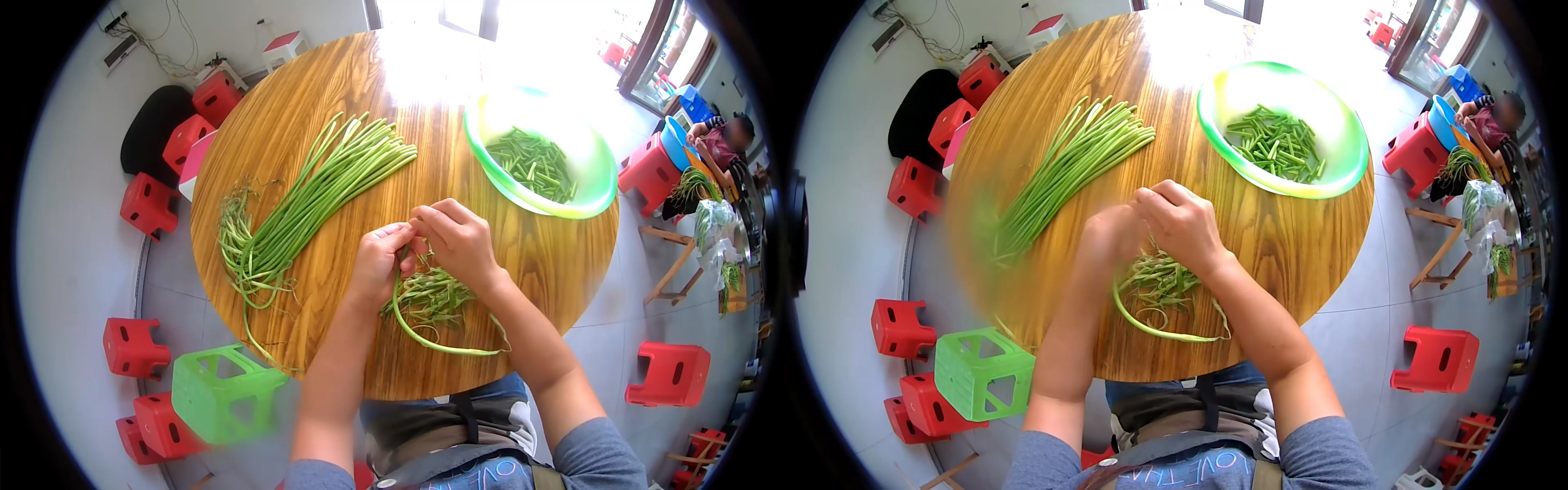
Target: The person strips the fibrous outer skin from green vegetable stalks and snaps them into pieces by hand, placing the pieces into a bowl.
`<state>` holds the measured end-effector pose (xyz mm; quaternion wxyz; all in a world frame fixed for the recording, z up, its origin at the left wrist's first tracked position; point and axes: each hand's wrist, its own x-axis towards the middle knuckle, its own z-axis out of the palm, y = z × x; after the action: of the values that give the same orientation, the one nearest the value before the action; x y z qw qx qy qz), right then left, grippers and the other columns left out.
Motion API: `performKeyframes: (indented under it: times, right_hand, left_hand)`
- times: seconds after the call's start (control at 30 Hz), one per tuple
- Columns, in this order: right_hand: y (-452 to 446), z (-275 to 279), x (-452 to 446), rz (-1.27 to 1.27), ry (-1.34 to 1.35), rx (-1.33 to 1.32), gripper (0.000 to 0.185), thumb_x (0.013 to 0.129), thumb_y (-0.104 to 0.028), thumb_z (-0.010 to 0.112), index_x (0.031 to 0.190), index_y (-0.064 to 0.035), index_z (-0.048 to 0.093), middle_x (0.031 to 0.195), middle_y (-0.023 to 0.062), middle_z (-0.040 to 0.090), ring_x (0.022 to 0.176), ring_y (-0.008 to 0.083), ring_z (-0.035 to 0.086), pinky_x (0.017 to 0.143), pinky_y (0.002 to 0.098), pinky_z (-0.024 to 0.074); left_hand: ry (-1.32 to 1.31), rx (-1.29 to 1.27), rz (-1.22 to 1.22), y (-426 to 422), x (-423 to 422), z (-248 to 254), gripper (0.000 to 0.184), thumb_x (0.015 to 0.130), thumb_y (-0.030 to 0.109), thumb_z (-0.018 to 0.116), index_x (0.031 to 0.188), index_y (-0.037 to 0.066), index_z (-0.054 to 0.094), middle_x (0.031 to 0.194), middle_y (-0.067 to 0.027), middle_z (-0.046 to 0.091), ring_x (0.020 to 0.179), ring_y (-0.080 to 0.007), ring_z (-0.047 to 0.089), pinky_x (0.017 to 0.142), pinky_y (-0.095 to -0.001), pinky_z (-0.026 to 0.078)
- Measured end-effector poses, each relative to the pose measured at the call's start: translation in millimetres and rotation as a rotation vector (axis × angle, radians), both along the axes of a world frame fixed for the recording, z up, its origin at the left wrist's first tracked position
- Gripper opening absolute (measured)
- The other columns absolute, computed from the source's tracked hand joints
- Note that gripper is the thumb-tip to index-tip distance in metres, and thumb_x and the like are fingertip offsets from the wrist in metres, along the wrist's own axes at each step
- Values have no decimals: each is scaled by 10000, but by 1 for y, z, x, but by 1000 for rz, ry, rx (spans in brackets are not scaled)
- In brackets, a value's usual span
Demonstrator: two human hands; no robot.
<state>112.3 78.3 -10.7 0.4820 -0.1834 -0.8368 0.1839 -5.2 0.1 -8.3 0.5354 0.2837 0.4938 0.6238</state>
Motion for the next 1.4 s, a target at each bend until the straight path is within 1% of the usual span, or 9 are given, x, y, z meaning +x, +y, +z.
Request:
performKeyframes:
  times: [0.27,0.33,0.6,0.77,0.97,1.07,1.13,1.23,1.4]
  right_hand:
    - [23,17,21,-203,133,-69,139,812,-154,651,896,-48,622,808,92,559,606,179,554,513,282,455]
    - [25,27,29,-336,179,-41,157,816,-151,647,931,-47,623,804,92,560,605,177,548,515,290,452]
    - [55,29,58,-982,-221,358,275,814,-149,629,1074,-68,595,1042,95,570,973,226,524,849,368,391]
    - [44,24,41,-579,66,171,272,816,-151,632,1081,-95,604,1051,80,577,985,246,519,870,367,370]
    - [43,32,53,-576,307,-146,178,847,-159,614,997,-63,629,879,72,616,764,157,562,695,277,441]
    - [38,20,41,-17,235,-537,150,840,-149,623,926,-26,633,820,61,615,676,117,543,611,247,444]
    - [14,29,23,118,5,-687,121,824,-115,628,877,-6,629,771,65,602,639,123,534,583,261,449]
    - [8,15,15,165,-124,-601,110,805,-76,647,869,10,619,787,34,615,653,62,530,554,206,431]
    - [7,9,13,86,-38,-408,105,783,-81,658,802,10,610,683,67,554,580,113,518,535,243,426]
  left_hand:
    - [-495,121,-89,-4,-21,5,224,938,179,444,1000,-4,557,665,-34,550,401,-41,326,369,-174,264]
    - [-427,83,-124,-6,-18,11,255,947,200,430,1056,-4,538,640,-27,541,392,-32,311,358,-173,247]
    - [-217,24,-324,-2,-6,-4,275,957,237,413,991,-9,531,632,-56,574,378,-31,309,342,-177,227]
    - [-239,-9,-218,-2,-6,-1,258,960,233,407,912,4,518,639,-57,575,371,-29,307,340,-182,232]
    - [-315,42,-237,-4,-8,3,252,960,232,408,891,16,517,645,-41,566,379,-34,314,358,-175,243]
    - [-176,73,-207,-1,-7,0,254,959,244,413,878,26,516,645,-36,564,391,-40,327,366,-179,251]
    - [-63,89,-174,0,-10,-3,254,958,250,416,867,34,515,643,-34,563,397,-44,333,370,-182,257]
    - [-45,78,-164,0,-9,-2,252,957,250,416,850,43,510,630,-31,554,400,-48,340,373,-184,260]
    - [-194,-34,-162,2,2,9,234,954,223,418,855,38,522,622,-33,549,398,-63,365,382,-186,281]
